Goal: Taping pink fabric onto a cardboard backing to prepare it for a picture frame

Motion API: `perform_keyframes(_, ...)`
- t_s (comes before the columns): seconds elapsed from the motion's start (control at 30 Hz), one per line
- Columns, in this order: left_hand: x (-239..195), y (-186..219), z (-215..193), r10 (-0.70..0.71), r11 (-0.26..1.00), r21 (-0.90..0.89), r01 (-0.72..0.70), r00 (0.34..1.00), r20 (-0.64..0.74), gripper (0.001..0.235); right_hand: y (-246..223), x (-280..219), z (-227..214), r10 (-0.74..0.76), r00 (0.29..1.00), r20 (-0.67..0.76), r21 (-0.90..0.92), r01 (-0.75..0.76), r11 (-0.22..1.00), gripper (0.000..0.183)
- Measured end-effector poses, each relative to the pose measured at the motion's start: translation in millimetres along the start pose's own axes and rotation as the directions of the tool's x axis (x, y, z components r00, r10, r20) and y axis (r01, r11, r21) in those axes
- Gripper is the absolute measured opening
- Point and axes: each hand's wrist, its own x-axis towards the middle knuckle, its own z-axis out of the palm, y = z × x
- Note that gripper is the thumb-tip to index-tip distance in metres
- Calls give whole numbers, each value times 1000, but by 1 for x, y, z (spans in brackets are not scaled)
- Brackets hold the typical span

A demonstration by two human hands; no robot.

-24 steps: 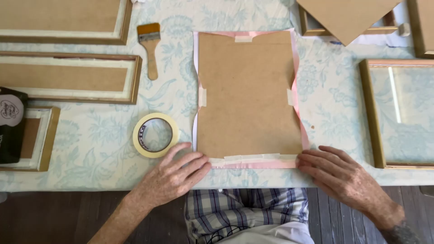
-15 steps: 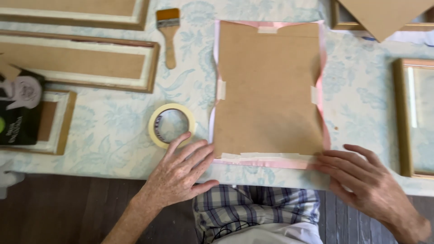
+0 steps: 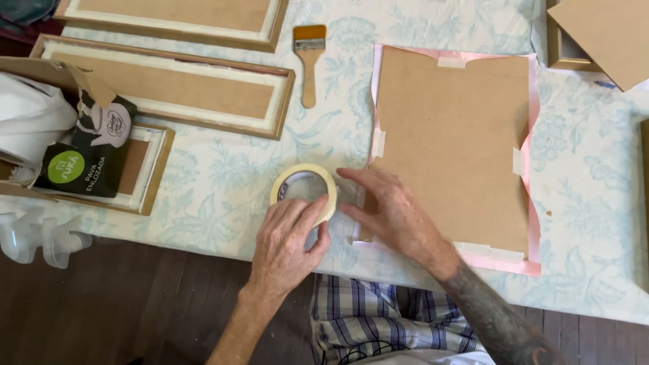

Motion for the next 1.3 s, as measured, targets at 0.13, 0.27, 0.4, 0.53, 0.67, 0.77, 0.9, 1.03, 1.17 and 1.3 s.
perform_keyframes(0.13, 7, 14, -15, -53, 996, -75, 54, 998, 15, 35, -6, 8, 4, 132, 991, 16, 125, -133, 983, 40)
perform_keyframes(0.27, 7, 8, -13, -71, 986, -153, 71, 997, 1, 38, 6, 15, 7, 185, 983, -1, 170, -183, 968, 30)
perform_keyframes(0.4, 11, 13, -16, -132, 961, -244, 133, 991, 21, 43, 7, 16, 10, 196, 980, -10, 222, -189, 957, 25)
perform_keyframes(0.53, 22, 24, -27, -150, 947, -278, 161, 987, 63, 55, -10, 9, 3, 188, 981, -38, 234, -174, 957, 21)
perform_keyframes(0.67, 26, 24, -29, -150, 938, -296, 180, 981, 121, 51, -10, -4, -5, 223, 968, -114, 303, -180, 936, 17)
perform_keyframes(0.77, 32, 21, -26, -152, 940, -278, 197, 973, 174, 47, -7, -11, -10, 206, 965, -164, 331, -143, 933, 16)
perform_keyframes(0.9, 44, 18, -21, -166, 958, -193, 214, 957, 236, 37, -1, -15, -11, 182, 958, -220, 367, -91, 926, 14)
perform_keyframes(1.03, 52, 14, -18, -171, 966, -140, 217, 944, 283, 30, -6, -12, -11, 167, 951, -258, 367, -63, 928, 13)
perform_keyframes(1.17, 58, 21, -20, -205, 950, -169, 262, 933, 295, 22, -11, -4, -10, 249, 949, -192, 298, -186, 936, 38)
perform_keyframes(1.3, 57, 19, -16, -202, 952, -172, 253, 941, 270, 21, -12, -1, -12, 243, 960, -141, 308, -190, 932, 35)
